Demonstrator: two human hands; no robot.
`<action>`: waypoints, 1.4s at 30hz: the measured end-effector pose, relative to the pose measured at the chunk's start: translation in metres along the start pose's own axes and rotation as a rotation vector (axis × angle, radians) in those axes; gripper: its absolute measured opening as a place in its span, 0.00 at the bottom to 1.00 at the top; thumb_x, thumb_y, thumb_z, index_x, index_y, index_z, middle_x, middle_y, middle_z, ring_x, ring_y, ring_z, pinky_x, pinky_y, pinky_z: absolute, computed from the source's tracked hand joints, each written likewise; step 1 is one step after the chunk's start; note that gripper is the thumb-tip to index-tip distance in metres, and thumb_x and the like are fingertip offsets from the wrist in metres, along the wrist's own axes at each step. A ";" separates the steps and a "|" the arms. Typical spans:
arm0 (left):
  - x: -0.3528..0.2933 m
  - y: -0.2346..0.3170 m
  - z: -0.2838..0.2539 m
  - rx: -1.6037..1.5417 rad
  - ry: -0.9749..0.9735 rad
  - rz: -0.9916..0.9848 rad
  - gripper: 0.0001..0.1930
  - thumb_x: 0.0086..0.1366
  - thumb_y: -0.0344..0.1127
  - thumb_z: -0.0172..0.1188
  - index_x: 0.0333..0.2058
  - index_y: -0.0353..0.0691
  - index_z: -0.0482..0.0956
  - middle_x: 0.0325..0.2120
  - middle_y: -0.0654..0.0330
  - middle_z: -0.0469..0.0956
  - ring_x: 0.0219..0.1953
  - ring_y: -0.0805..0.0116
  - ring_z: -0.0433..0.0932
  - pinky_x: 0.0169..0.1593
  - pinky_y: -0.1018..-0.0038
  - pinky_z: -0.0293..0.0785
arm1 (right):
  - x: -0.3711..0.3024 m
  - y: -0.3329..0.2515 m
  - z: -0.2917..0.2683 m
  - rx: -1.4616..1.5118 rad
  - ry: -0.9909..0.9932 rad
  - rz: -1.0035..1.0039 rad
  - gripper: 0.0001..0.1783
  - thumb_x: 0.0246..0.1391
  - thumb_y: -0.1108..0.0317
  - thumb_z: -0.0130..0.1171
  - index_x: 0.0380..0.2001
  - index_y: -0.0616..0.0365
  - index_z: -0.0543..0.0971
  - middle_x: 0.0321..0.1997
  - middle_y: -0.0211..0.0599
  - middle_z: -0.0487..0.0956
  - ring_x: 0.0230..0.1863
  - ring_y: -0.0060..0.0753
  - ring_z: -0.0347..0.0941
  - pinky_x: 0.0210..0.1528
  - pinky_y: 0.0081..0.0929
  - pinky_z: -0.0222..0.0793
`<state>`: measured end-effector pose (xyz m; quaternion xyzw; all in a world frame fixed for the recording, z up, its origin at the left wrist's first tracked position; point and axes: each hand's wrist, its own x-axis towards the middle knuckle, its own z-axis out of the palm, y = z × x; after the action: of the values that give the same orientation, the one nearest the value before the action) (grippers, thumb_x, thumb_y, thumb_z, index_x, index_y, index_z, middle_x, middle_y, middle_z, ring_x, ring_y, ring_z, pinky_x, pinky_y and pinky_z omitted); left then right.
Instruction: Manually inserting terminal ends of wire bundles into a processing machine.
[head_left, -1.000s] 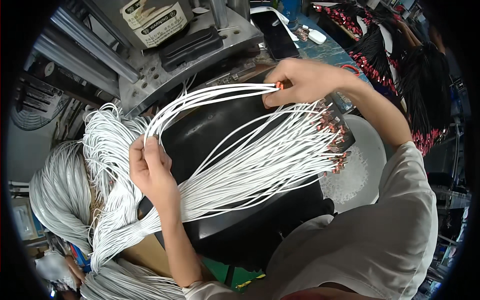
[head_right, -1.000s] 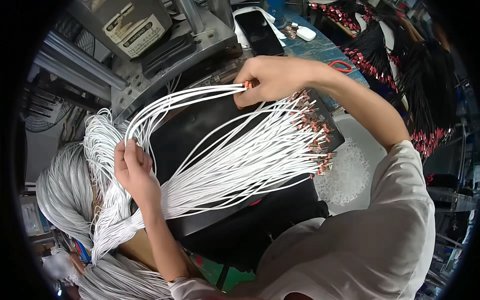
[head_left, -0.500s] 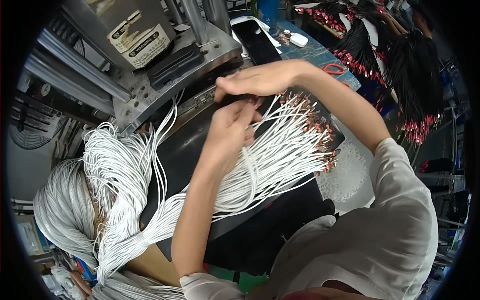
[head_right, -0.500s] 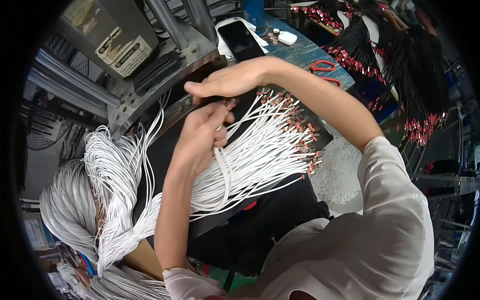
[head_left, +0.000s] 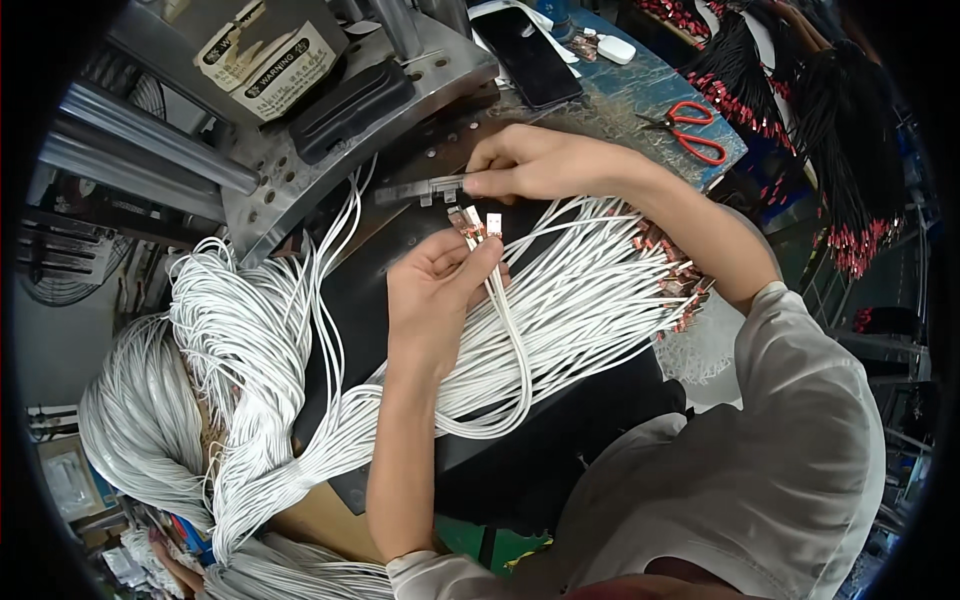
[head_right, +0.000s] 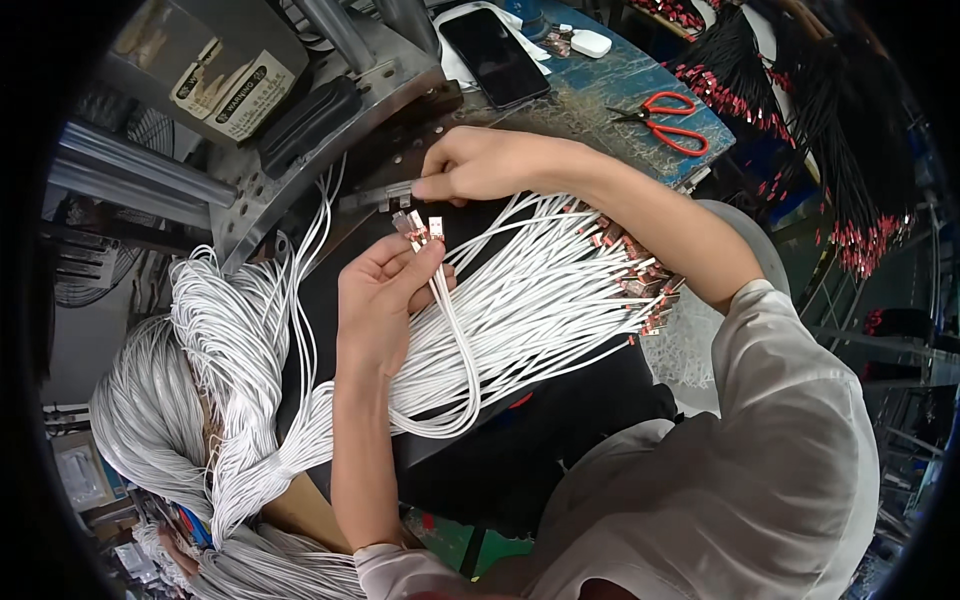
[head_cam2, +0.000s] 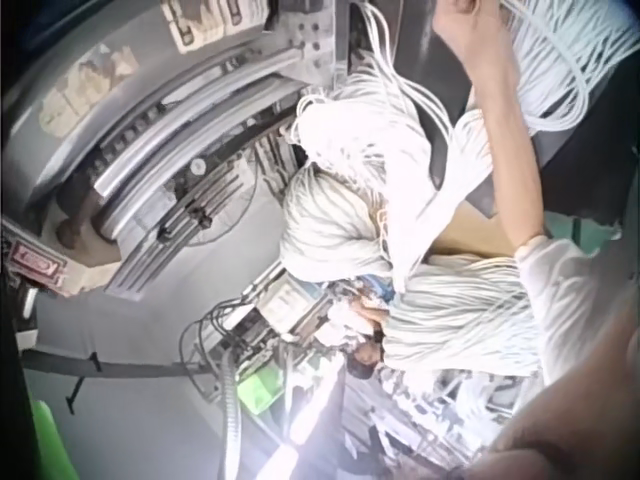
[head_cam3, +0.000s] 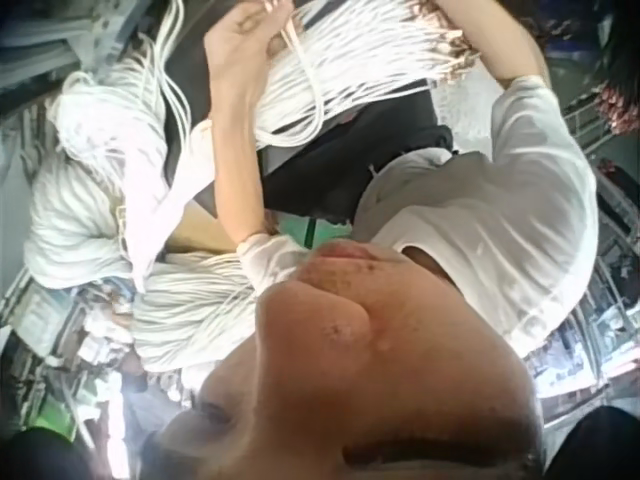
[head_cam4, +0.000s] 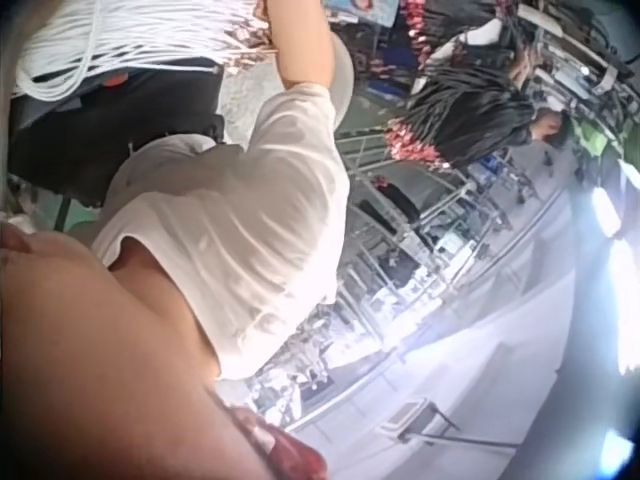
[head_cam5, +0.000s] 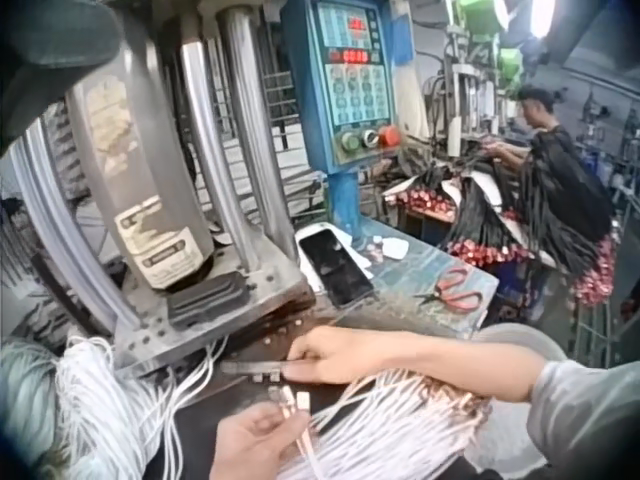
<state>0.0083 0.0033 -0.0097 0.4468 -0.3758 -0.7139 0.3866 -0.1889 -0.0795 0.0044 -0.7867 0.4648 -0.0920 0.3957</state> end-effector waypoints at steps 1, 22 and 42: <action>0.002 -0.001 0.000 0.038 0.036 0.018 0.07 0.65 0.28 0.65 0.39 0.31 0.79 0.28 0.61 0.81 0.28 0.77 0.79 0.33 0.82 0.77 | -0.001 0.002 0.001 0.234 0.005 0.021 0.16 0.64 0.62 0.57 0.44 0.65 0.77 0.38 0.39 0.79 0.35 0.30 0.76 0.40 0.30 0.71; 0.002 0.002 0.002 0.165 0.099 -0.007 0.08 0.63 0.27 0.68 0.38 0.30 0.82 0.29 0.61 0.82 0.27 0.80 0.78 0.31 0.84 0.73 | -0.014 0.003 0.010 0.622 0.043 -0.009 0.16 0.67 0.60 0.55 0.49 0.62 0.79 0.37 0.24 0.80 0.34 0.10 0.73 0.29 0.14 0.62; -0.002 0.010 -0.005 0.081 0.066 -0.090 0.08 0.64 0.28 0.67 0.39 0.32 0.81 0.29 0.61 0.82 0.27 0.75 0.80 0.33 0.80 0.80 | -0.015 0.008 0.006 0.620 -0.017 -0.034 0.18 0.51 0.71 0.71 0.44 0.67 0.80 0.32 0.31 0.83 0.28 0.13 0.73 0.28 0.13 0.65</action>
<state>0.0153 0.0002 -0.0017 0.5018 -0.3711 -0.6997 0.3478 -0.1995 -0.0669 -0.0017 -0.6369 0.3980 -0.2293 0.6192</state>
